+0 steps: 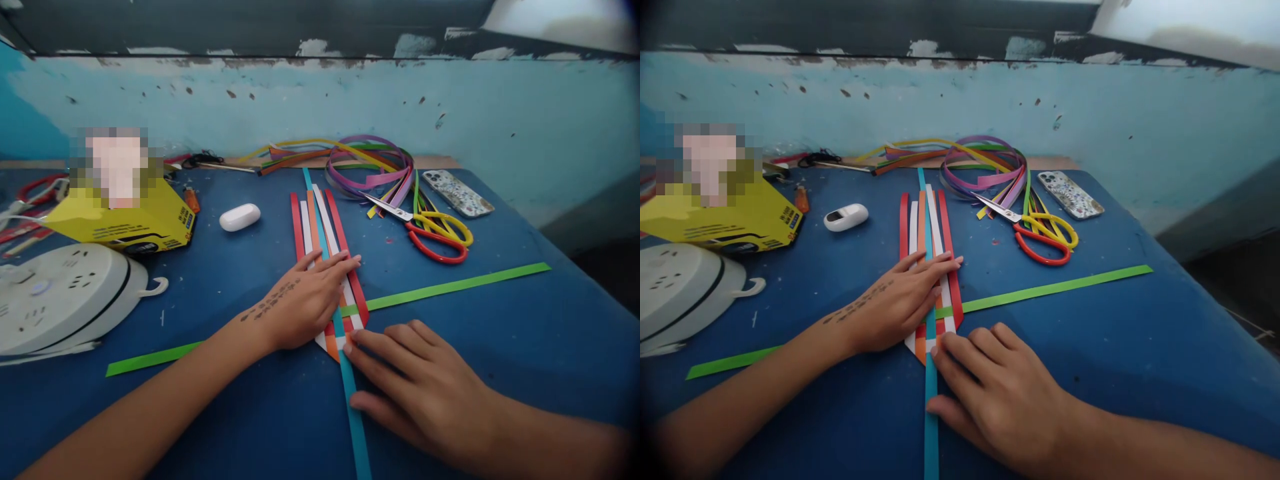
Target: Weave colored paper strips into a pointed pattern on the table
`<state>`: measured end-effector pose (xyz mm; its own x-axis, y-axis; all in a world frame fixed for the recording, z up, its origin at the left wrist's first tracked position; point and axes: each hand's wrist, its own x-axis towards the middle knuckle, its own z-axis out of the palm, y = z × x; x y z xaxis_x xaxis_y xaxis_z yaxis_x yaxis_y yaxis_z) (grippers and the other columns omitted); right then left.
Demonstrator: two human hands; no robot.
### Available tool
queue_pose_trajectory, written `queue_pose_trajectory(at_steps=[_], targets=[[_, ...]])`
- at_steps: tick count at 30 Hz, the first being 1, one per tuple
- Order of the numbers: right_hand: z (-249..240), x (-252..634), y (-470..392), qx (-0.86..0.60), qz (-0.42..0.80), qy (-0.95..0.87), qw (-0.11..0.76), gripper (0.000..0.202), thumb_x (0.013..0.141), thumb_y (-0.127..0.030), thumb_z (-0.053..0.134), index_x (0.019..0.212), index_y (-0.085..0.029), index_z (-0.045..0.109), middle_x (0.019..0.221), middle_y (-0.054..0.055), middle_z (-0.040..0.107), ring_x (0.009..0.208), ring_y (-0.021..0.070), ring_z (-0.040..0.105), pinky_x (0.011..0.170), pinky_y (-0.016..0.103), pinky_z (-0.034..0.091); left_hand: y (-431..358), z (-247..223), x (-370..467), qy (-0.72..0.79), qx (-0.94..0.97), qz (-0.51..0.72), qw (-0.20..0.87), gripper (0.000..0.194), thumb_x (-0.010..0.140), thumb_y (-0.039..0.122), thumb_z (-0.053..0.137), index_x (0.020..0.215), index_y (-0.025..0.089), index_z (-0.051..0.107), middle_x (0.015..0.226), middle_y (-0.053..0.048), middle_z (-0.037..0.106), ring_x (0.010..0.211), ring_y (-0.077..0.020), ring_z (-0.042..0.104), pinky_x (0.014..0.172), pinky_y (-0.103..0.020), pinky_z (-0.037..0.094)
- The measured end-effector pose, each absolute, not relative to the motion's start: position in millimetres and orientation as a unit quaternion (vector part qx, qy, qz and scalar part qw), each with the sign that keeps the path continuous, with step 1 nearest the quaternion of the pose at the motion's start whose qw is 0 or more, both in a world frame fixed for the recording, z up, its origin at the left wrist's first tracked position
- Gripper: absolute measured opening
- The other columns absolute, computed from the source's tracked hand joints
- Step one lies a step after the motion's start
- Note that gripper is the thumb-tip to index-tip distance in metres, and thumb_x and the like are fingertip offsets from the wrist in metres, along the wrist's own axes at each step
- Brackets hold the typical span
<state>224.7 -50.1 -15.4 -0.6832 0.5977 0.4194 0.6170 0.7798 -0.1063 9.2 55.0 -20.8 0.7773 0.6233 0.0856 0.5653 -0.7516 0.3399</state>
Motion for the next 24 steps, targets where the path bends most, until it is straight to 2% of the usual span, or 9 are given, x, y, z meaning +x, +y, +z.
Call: queue_pose_trajectory(at_steps=[3, 7, 10, 17, 24], targets=[[-13.2, 223.8, -51.4, -0.332, -0.032, -0.913, 0.234, 0.035, 0.103, -0.042, 0.056, 0.117, -0.016, 0.074, 0.112, 0.008, 0.078, 0.084, 0.0210, 0.069, 0.071, 0.037, 0.052, 55.4, -18.5, 9.8, 0.325, 0.927, 0.096, 0.162, 0.048, 0.109, 0.028, 0.028, 0.156, 0.026, 0.033, 0.163, -0.002, 0.042, 0.154, -0.0167, 0.032, 0.129, -0.042, 0.015], [-13.3, 222.8, -51.8, -0.322, -0.010, -0.916, 0.240, 0.036, 0.104, -0.040, 0.054, 0.117, -0.013, 0.074, 0.112, 0.009, 0.078, 0.104, 0.0237, 0.071, 0.090, 0.037, 0.056, 57.0, -18.7, 9.8, 0.314, 0.933, 0.082, 0.159, 0.044, 0.109, 0.040, 0.035, 0.151, 0.030, 0.044, 0.165, 0.002, 0.038, 0.155, -0.0185, 0.029, 0.130, -0.043, 0.012], [-15.6, 222.9, -51.6, -0.317, 0.001, -0.919, 0.235, 0.036, 0.104, -0.038, 0.054, 0.120, -0.012, 0.073, 0.114, 0.010, 0.078, 0.110, 0.0245, 0.071, 0.096, 0.037, 0.057, 58.2, -20.2, 9.8, 0.312, 0.936, 0.068, 0.147, 0.046, 0.110, 0.044, 0.035, 0.153, 0.032, 0.045, 0.166, 0.002, 0.034, 0.156, -0.0192, 0.026, 0.130, -0.044, 0.010], [-18.0, 222.4, -50.7, -0.312, 0.013, -0.915, 0.255, 0.032, 0.105, -0.031, 0.054, 0.119, -0.010, 0.073, 0.111, 0.012, 0.078, 0.109, 0.0272, 0.073, 0.094, 0.042, 0.060, 58.0, -18.9, 9.9, 0.301, 0.942, 0.064, 0.136, 0.049, 0.110, 0.044, 0.035, 0.157, 0.030, 0.041, 0.166, 0.000, 0.033, 0.156, -0.0204, 0.025, 0.129, -0.044, 0.010], [-18.8, 222.9, -51.3, -0.313, 0.025, -0.916, 0.251, 0.031, 0.104, -0.029, 0.054, 0.119, -0.010, 0.073, 0.112, 0.011, 0.077, 0.109, 0.0269, 0.072, 0.095, 0.041, 0.058, 56.3, -18.1, 9.7, 0.307, 0.941, 0.056, 0.129, 0.051, 0.109, 0.043, 0.035, 0.158, 0.029, 0.040, 0.167, 0.000, 0.030, 0.157, -0.0204, 0.024, 0.129, -0.046, 0.008]])
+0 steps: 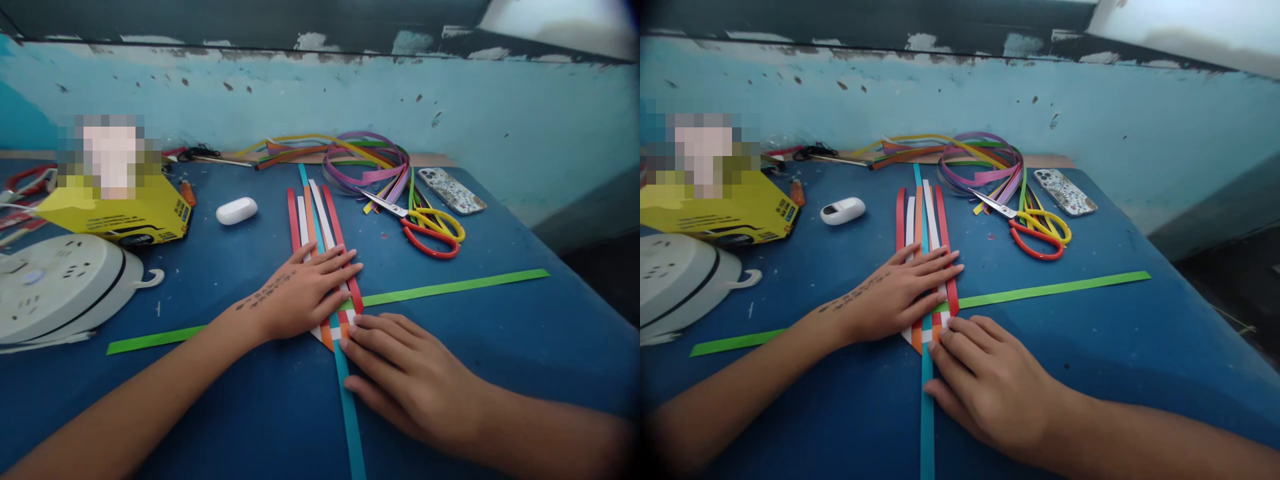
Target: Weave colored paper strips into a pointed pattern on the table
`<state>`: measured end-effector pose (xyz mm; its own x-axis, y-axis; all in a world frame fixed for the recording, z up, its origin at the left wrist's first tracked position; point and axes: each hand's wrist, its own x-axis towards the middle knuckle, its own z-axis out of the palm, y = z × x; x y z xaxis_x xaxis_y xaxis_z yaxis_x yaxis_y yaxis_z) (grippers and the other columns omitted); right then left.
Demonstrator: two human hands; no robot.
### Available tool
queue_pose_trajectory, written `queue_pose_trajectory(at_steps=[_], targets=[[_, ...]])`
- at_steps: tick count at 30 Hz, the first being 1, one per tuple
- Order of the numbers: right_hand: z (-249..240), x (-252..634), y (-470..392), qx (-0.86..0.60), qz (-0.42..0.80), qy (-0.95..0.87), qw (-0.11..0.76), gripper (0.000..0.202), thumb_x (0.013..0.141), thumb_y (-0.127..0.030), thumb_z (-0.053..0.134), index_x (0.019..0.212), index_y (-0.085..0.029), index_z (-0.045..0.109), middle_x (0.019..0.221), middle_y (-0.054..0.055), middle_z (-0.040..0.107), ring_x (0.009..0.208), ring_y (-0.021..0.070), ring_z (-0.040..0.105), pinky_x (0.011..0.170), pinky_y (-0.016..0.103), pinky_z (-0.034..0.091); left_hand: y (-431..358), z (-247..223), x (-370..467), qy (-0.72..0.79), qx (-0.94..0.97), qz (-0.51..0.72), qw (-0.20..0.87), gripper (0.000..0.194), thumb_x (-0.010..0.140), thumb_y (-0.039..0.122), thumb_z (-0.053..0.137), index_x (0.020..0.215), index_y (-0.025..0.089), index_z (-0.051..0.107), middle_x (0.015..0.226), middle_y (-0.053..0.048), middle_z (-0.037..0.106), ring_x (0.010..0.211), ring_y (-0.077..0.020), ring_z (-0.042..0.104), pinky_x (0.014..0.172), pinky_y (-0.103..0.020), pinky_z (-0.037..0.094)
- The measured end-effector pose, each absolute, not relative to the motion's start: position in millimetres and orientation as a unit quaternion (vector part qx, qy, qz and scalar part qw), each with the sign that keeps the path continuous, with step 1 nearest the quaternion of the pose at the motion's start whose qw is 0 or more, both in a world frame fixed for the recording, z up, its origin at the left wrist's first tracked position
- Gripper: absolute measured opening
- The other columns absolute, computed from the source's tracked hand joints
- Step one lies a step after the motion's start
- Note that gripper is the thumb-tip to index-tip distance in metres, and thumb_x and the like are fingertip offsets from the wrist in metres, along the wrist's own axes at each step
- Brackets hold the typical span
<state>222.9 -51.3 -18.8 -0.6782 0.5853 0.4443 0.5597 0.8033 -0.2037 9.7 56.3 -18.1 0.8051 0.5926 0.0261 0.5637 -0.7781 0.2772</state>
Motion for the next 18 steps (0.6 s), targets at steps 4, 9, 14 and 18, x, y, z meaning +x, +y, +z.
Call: queue_pose_trajectory(at_steps=[4, 9, 14, 18], targets=[[-19.4, 223.1, -51.0, -0.313, 0.024, -0.917, 0.247, 0.029, 0.104, -0.027, 0.055, 0.120, -0.010, 0.072, 0.112, 0.011, 0.077, 0.112, 0.0274, 0.069, 0.097, 0.041, 0.056, 55.4, -19.6, 10.4, 0.307, 0.943, 0.056, 0.116, 0.051, 0.109, 0.043, 0.034, 0.158, 0.029, 0.039, 0.168, 0.000, 0.029, 0.157, -0.0202, 0.023, 0.128, -0.046, 0.008], [-16.9, 222.4, -51.1, -0.307, 0.036, -0.915, 0.260, 0.021, 0.101, -0.019, 0.058, 0.111, -0.009, 0.074, 0.097, 0.011, 0.074, 0.094, 0.0241, 0.069, 0.085, 0.039, 0.054, 55.3, -20.1, 10.6, 0.307, 0.944, 0.044, 0.110, 0.052, 0.110, 0.044, 0.032, 0.159, 0.028, 0.037, 0.168, 0.001, 0.027, 0.158, -0.0197, 0.021, 0.128, -0.046, 0.010], [-17.0, 222.9, -53.4, -0.323, 0.026, -0.917, 0.234, 0.023, 0.101, -0.025, 0.060, 0.112, -0.009, 0.073, 0.082, 0.007, 0.067, 0.073, 0.0218, 0.060, 0.067, 0.039, 0.046, 55.5, -20.7, 10.8, 0.305, 0.945, 0.044, 0.109, 0.052, 0.110, 0.044, 0.031, 0.159, 0.028, 0.036, 0.168, 0.001, 0.027, 0.158, -0.0189, 0.019, 0.129, -0.046, 0.009], [-18.9, 222.8, -54.1, -0.336, 0.015, -0.918, 0.212, 0.026, 0.102, -0.029, 0.057, 0.114, -0.010, 0.072, 0.082, 0.006, 0.066, 0.073, 0.0221, 0.056, 0.067, 0.040, 0.041, 55.1, -21.3, 10.9, 0.304, 0.945, 0.051, 0.107, 0.051, 0.110, 0.044, 0.031, 0.159, 0.029, 0.036, 0.168, 0.001, 0.027, 0.158, -0.0188, 0.020, 0.129, -0.046, 0.009]])
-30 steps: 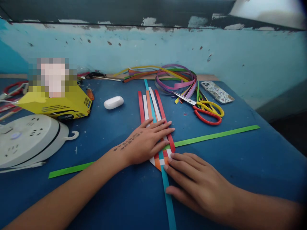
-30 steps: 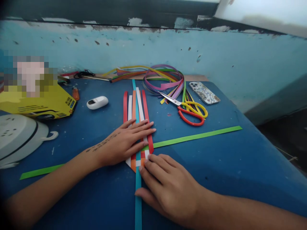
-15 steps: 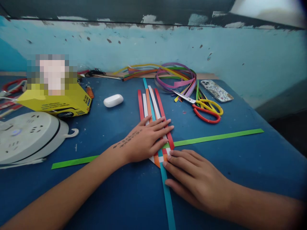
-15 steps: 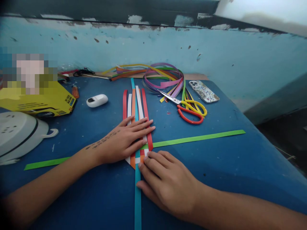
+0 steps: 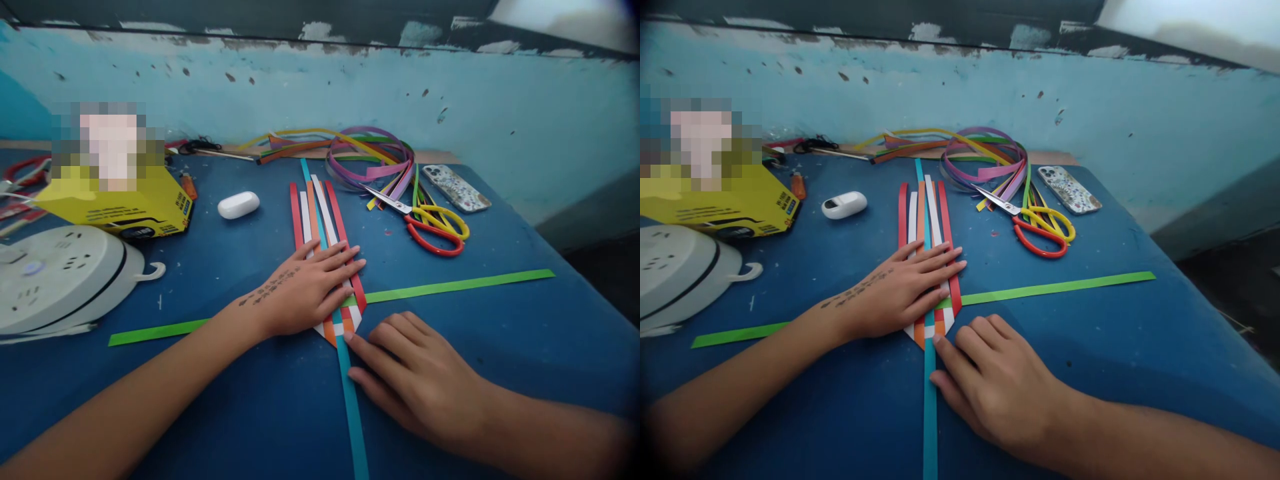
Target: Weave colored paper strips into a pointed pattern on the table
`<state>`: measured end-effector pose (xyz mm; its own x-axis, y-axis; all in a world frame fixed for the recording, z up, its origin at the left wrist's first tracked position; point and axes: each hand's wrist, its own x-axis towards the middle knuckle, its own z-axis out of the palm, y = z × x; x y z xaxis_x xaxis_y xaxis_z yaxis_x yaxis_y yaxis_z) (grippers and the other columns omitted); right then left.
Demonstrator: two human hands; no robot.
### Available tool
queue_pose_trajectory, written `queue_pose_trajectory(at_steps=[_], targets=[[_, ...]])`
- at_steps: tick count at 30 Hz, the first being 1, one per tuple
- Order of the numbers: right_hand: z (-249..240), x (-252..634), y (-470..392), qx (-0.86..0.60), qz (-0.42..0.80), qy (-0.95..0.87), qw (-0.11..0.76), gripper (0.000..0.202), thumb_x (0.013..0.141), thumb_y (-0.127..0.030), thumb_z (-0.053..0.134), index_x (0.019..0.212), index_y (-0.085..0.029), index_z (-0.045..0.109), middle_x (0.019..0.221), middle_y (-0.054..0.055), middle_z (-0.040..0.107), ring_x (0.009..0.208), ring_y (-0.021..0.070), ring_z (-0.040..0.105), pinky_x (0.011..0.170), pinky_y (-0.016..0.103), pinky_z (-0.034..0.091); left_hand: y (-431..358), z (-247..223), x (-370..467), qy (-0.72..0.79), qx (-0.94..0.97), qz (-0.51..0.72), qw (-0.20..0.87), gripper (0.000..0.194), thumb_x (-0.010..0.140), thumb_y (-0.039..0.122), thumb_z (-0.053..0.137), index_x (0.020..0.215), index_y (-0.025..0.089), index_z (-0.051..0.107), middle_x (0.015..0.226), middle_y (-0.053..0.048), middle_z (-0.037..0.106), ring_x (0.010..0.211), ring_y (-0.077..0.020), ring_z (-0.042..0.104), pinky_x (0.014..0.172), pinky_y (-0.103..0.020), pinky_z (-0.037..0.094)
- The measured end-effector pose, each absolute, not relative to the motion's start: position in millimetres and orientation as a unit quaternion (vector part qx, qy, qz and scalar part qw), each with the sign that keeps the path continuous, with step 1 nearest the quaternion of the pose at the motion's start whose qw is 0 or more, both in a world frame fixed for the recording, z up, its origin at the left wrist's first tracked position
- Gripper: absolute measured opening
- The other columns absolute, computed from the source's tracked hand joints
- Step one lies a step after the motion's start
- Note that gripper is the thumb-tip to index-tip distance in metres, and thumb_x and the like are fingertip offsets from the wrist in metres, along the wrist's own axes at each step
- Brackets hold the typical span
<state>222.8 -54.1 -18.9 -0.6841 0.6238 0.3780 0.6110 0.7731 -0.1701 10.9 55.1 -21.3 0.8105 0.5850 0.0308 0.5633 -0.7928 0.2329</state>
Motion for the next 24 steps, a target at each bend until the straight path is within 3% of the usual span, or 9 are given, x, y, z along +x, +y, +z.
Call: queue_pose_trajectory(at_steps=[24], targets=[[-14.7, 223.6, -57.0, -0.380, -0.013, -0.907, 0.180, 0.029, 0.102, -0.029, 0.056, 0.121, -0.017, 0.073, 0.082, 0.006, 0.064, 0.074, 0.0228, 0.051, 0.070, 0.039, 0.038, 49.1, -21.4, 13.5, 0.312, 0.944, 0.055, 0.098, 0.052, 0.110, 0.041, 0.027, 0.159, 0.027, 0.037, 0.168, -0.001, 0.027, 0.158, -0.0203, 0.020, 0.129, -0.044, 0.009]])
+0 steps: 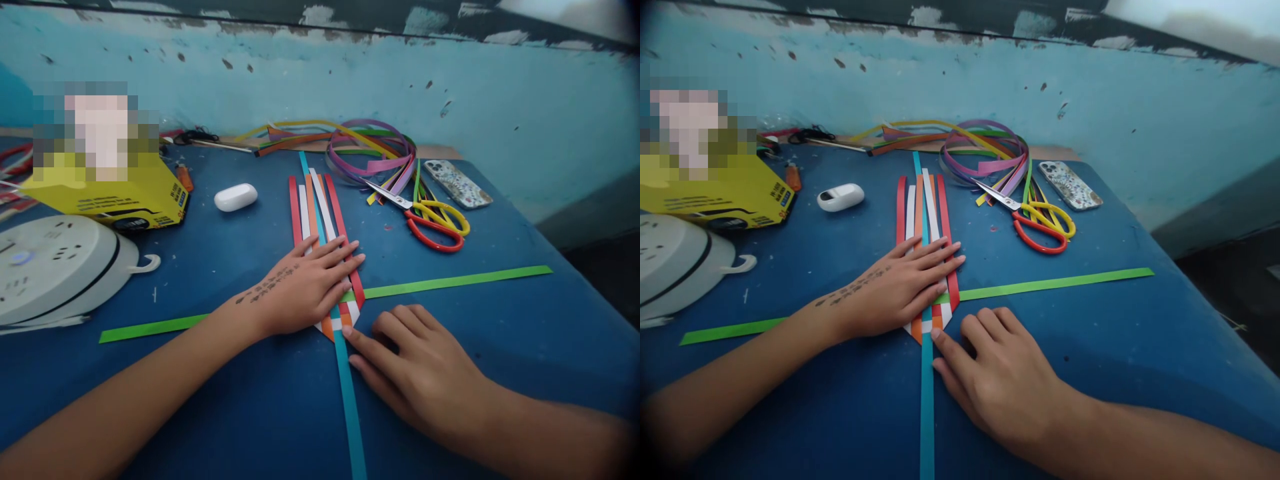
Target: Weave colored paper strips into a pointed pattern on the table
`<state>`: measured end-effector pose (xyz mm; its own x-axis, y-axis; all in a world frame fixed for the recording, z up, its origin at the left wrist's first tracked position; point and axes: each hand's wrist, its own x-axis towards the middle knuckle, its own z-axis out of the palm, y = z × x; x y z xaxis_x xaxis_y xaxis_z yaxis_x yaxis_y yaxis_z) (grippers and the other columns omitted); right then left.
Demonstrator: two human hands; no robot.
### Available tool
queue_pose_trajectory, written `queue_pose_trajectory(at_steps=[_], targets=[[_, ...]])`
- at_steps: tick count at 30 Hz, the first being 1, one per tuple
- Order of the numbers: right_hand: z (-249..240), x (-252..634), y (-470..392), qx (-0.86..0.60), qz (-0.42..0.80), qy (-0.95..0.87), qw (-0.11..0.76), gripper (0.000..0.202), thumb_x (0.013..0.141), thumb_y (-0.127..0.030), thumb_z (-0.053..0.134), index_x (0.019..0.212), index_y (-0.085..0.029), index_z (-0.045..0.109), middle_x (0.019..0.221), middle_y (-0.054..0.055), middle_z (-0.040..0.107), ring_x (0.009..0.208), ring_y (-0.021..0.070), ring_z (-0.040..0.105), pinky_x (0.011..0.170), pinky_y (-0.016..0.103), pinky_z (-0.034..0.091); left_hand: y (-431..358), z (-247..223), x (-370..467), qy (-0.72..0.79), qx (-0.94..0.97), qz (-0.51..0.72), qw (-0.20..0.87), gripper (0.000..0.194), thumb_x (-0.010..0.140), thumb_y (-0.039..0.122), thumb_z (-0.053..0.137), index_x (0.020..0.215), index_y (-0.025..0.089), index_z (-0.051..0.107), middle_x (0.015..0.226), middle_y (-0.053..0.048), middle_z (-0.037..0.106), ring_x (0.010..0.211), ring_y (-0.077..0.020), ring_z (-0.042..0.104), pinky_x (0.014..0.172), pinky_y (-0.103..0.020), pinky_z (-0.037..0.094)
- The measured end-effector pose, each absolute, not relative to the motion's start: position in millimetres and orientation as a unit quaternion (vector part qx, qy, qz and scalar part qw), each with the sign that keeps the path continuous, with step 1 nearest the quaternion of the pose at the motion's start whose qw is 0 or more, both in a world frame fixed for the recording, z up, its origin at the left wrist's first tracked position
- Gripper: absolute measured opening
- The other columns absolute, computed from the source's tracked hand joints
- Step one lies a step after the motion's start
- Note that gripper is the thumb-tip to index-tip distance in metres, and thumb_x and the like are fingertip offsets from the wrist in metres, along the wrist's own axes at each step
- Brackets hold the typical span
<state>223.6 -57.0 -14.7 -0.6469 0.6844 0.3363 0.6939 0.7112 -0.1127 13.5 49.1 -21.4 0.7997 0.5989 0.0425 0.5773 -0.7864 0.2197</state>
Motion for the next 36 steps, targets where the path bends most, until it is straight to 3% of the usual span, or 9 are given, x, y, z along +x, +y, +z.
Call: queue_pose_trajectory(at_steps=[8, 17, 22, 29, 36], targets=[[-17.4, 226.2, -44.6, -0.343, 0.087, -0.902, 0.249, 0.020, 0.104, -0.021, 0.055, 0.105, -0.015, 0.073, 0.087, 0.005, 0.070, 0.079, 0.0173, 0.061, 0.075, 0.033, 0.048, 50.4, -21.4, 12.3, 0.307, 0.944, 0.055, 0.104, 0.052, 0.111, 0.042, 0.027, 0.159, 0.027, 0.037, 0.168, -0.001, 0.027, 0.158, -0.0206, 0.019, 0.128, -0.044, 0.011], [-14.0, 231.3, -47.1, -0.326, 0.112, -0.916, 0.206, 0.026, 0.107, -0.018, 0.045, 0.120, -0.014, 0.067, 0.102, 0.009, 0.071, 0.089, 0.0190, 0.065, 0.077, 0.032, 0.053, 50.6, -24.8, 11.9, 0.302, 0.945, 0.067, 0.103, 0.052, 0.111, 0.043, 0.027, 0.159, 0.027, 0.037, 0.169, 0.001, 0.027, 0.158, -0.0192, 0.017, 0.129, -0.043, 0.009], [-16.1, 231.1, -43.1, -0.316, 0.081, -0.926, 0.190, 0.024, 0.107, -0.019, 0.047, 0.118, -0.014, 0.067, 0.102, 0.010, 0.070, 0.090, 0.0197, 0.065, 0.077, 0.032, 0.053, 51.1, -25.0, 11.8, 0.300, 0.945, 0.074, 0.109, 0.052, 0.111, 0.043, 0.027, 0.159, 0.028, 0.038, 0.168, 0.000, 0.028, 0.158, -0.0202, 0.018, 0.129, -0.043, 0.009], [-8.5, 227.5, -39.0, -0.262, -0.025, -0.952, 0.155, 0.032, 0.107, -0.014, 0.039, 0.102, -0.012, 0.071, 0.091, 0.010, 0.068, 0.073, 0.0187, 0.058, 0.064, 0.034, 0.048, 51.2, -25.8, 12.0, 0.301, 0.945, 0.069, 0.108, 0.052, 0.111, 0.041, 0.026, 0.161, 0.030, 0.033, 0.169, 0.001, 0.026, 0.159, -0.0202, 0.017, 0.129, -0.043, 0.006], [-6.2, 230.5, -25.1, -0.186, -0.076, -0.974, 0.102, 0.030, 0.106, -0.014, 0.043, 0.101, -0.013, 0.073, 0.093, 0.007, 0.067, 0.071, 0.0174, 0.055, 0.057, 0.034, 0.045, 52.2, -26.3, 10.7, 0.296, 0.947, 0.056, 0.108, 0.053, 0.111, 0.043, 0.024, 0.162, 0.029, 0.030, 0.170, 0.000, 0.023, 0.159, -0.0197, 0.014, 0.129, -0.043, 0.003]])
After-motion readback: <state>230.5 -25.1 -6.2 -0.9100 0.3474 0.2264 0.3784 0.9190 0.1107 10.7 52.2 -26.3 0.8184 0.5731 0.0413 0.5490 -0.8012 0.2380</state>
